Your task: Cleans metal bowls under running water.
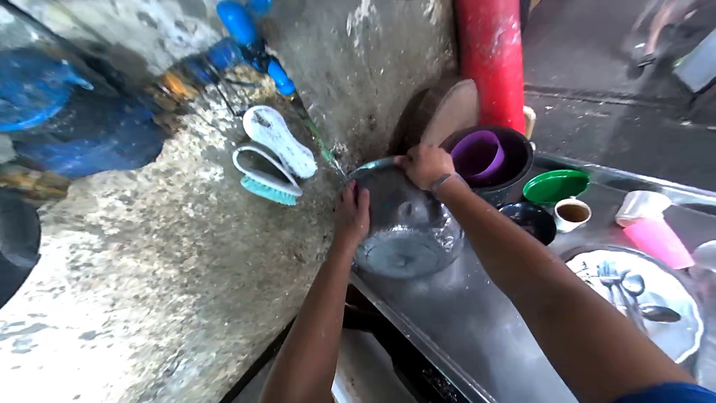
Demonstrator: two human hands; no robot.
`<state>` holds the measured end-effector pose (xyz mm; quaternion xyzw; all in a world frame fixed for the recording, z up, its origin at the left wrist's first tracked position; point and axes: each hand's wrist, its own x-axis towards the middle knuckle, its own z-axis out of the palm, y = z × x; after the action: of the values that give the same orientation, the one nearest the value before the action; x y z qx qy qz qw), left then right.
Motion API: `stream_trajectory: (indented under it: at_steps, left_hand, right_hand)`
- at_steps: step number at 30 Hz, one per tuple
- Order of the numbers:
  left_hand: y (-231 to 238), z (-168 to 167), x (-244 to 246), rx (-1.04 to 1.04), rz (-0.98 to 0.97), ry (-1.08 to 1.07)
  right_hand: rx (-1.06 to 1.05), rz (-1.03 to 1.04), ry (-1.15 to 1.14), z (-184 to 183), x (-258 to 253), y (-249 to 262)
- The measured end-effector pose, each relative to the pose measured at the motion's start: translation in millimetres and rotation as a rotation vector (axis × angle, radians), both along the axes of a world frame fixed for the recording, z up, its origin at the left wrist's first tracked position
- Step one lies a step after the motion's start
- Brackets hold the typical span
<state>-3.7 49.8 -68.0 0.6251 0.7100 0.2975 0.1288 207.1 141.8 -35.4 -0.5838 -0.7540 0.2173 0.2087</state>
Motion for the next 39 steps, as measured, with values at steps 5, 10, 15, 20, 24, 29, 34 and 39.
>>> stream_trajectory:
  at_steps: [5, 10, 15, 20, 24, 29, 34, 39]
  left_hand:
    - [27, -7, -16, 0.313, -0.392, -0.003]
    - [18, -16, -26, 0.197, -0.132, -0.207]
    - [3, -4, 1, -0.431, -0.398, -0.312]
    - [25, -4, 13, -0.433, -0.317, -0.295]
    - [40, 7, 6, -0.225, -0.104, -0.674]
    - [22, -20, -18, -0.028, 0.065, -0.221]
    - [-47, -155, -48, -0.445, 0.036, -0.066]
    - [-131, -188, -8, -0.451, 0.153, -0.265]
  right_hand:
    - [-0.001, 0.012, 0.009, -4, 14, -25]
    - [0.333, -0.192, 0.13, -67, 58, -111]
    - [0.859, -0.041, 0.146, -182, 71, -239]
    - [0.533, 0.21, -0.09, -237, 47, -302]
    - [-0.053, 0.374, -0.281, -231, 47, -293]
    - [-0.415, 0.343, -0.025, -201, 70, -244]
    - [-0.479, 0.264, 0.295, -186, 35, -163]
    - [0.14, 0.427, 0.251, -185, -61, -127]
